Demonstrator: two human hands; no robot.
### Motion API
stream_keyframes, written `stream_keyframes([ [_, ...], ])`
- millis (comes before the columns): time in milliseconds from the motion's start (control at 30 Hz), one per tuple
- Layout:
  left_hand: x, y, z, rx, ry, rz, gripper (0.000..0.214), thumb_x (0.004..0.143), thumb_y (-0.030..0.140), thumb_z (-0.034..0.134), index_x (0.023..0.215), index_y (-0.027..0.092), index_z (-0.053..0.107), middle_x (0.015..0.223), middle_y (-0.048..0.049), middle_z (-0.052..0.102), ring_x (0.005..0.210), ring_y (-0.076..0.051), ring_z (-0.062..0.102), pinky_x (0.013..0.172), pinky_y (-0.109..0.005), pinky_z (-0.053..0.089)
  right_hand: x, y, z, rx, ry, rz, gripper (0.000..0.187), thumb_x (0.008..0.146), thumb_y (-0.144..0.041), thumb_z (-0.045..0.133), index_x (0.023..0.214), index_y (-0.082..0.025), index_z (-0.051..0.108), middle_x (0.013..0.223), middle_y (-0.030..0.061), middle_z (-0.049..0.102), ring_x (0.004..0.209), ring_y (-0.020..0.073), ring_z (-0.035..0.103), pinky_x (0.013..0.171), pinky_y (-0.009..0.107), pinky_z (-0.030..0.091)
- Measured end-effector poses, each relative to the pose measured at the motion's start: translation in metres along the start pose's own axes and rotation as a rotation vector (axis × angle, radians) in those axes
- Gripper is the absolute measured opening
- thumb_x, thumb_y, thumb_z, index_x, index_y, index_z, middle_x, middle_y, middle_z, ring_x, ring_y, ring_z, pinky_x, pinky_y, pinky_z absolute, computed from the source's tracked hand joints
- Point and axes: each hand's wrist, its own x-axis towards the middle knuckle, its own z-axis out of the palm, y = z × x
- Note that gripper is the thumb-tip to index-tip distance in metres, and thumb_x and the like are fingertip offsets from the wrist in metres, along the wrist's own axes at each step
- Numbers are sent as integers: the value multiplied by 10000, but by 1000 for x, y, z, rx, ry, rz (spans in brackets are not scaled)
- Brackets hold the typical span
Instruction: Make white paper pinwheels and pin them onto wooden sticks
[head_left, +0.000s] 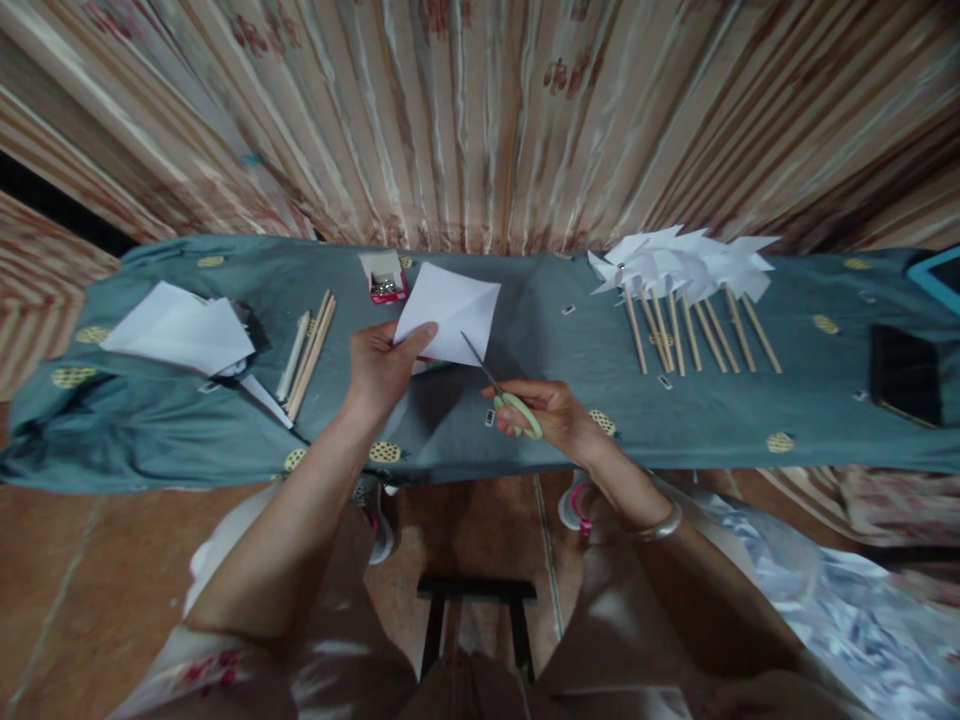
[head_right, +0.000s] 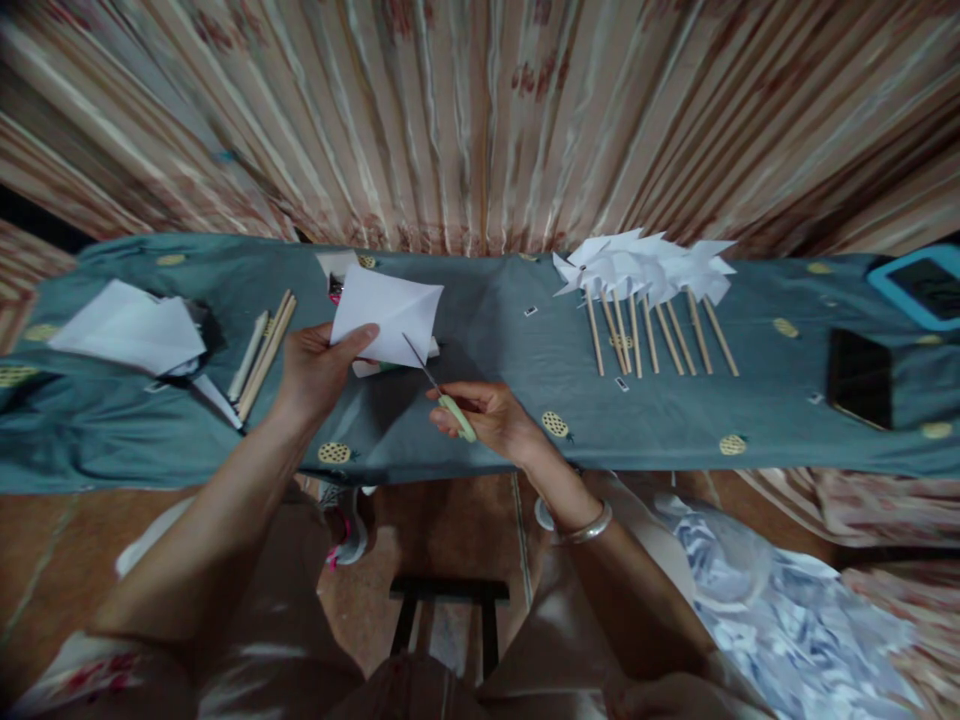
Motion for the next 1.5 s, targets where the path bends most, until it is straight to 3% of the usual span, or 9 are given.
stream_keyframes([
  [1500,-4,-3,4,-70,-75,-68,306,600,429,845,618,151,718,648,-35,711,555,-155,623,509,-260,538,1,0,1,-3,31,-11,445,530,-428,911,863,-168,772,574,-33,652,506,76,577,537,245,513],
])
